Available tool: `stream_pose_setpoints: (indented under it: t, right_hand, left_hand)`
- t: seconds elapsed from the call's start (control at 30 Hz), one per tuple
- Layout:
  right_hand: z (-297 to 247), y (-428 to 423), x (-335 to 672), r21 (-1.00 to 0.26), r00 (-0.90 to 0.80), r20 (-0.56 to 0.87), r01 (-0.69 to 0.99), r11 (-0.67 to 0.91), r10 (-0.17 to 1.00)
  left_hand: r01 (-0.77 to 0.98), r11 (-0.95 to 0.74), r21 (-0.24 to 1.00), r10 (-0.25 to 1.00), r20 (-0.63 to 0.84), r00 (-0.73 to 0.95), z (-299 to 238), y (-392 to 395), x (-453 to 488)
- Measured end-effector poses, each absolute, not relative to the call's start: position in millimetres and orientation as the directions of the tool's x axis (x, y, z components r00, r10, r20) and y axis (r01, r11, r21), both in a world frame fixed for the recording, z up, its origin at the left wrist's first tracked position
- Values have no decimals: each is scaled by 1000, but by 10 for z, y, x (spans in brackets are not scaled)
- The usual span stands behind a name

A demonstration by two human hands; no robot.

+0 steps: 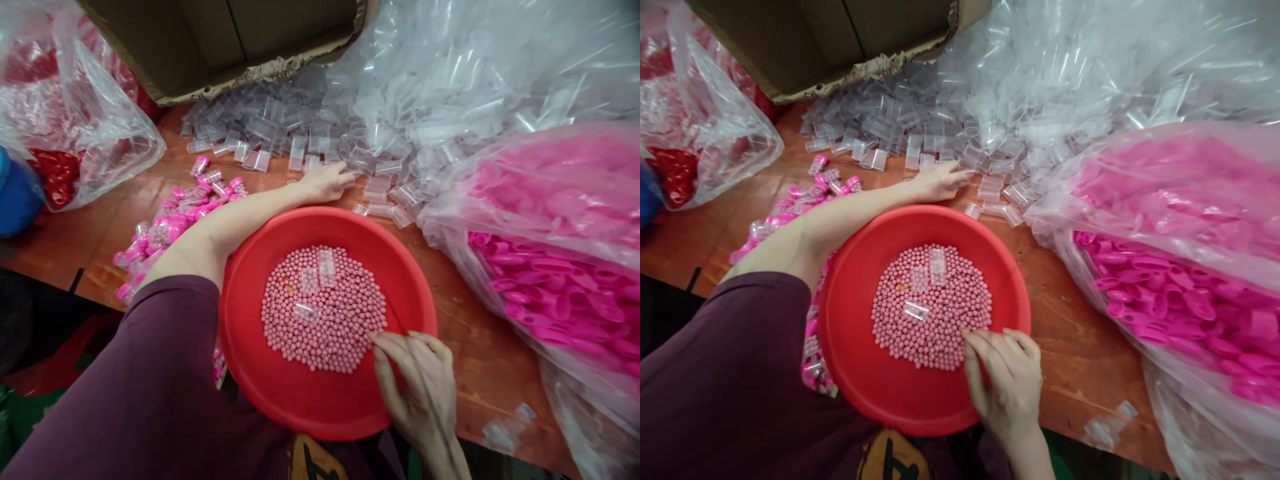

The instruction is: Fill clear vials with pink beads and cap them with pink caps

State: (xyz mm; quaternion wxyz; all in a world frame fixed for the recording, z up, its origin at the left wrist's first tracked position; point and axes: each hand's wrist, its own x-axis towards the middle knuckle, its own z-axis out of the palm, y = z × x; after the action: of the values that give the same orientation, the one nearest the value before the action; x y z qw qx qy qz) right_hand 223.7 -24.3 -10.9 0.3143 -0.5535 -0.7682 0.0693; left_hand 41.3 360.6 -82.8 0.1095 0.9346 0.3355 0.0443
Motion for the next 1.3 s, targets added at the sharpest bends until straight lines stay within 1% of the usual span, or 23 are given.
stream_pose_setpoints:
  t: [0.07,0.13,0.2,0.27,0.33,0.4,0.47,0.5,0.57,0.67,0.73,0.77,0.8,0.87,0.97,1.03,1.1,1.2,1.3]
  right_hand:
    - [-138,-243,2224,-431,-193,413,820,377,890]
    - [-173,-243,2193,-424,-170,448,824,376,878]
    - [-209,-250,2164,-436,-147,456,823,364,878]
    - [-229,-259,2149,-455,-135,421,824,337,897]
    - [-209,-252,2138,-472,-123,366,830,298,922]
    - [-148,-214,2094,-508,-96,313,824,252,945]
    - [-70,-145,1986,-592,-69,262,777,217,963]
    - [-38,-105,1907,-638,-69,238,741,209,969]
    - [-7,-35,1723,-705,-103,203,675,218,974]
    - [-45,0,1515,-726,-163,174,645,238,971]
    - [-87,-30,1501,-708,-167,179,662,245,969]
    - [-102,-53,1534,-692,-164,193,676,253,967]
    - [-109,-79,1583,-674,-164,211,690,264,964]
    - [-102,-127,1696,-653,-186,224,700,289,957]
    - [-63,-173,1783,-660,-273,178,680,320,946]
    - [-41,-187,1759,-668,-315,156,665,335,936]
    - [-28,-196,1711,-677,-329,162,649,347,930]
    - [-11,-220,1721,-679,-357,171,633,372,918]
    - [20,-260,1899,-636,-379,169,663,394,910]
  left_hand:
    - [626,-672,396,702,71,709,-666,3684,386]
    - [581,-598,552,759,159,631,-477,3697,341]
    - [565,-559,607,794,195,576,-313,3587,261]
    - [531,-474,702,833,162,530,-181,3308,136]
    - [484,-350,802,859,68,508,-58,2861,-16]
    - [461,-268,846,853,-14,522,51,2305,-155]
    - [451,-229,862,847,-52,529,114,1734,-236]
    - [451,-204,869,855,-67,515,120,1470,-249]
    - [448,-123,885,898,-94,431,87,1023,-233]
    - [364,54,930,941,-170,293,-13,600,-211]
    - [304,143,942,927,-235,293,-58,462,-283]
    - [303,146,942,911,-248,331,-65,421,-351]
    - [329,107,938,891,-237,387,-62,392,-434]
    - [428,-81,900,862,-152,484,-29,348,-601]
    - [553,-398,732,830,30,557,44,286,-719]
    - [585,-512,629,791,79,606,85,249,-671]
    - [595,-578,559,739,50,671,112,232,-574]
    - [597,-626,502,684,-15,730,154,254,-510]
    - [629,-630,455,671,-88,736,239,325,-663]
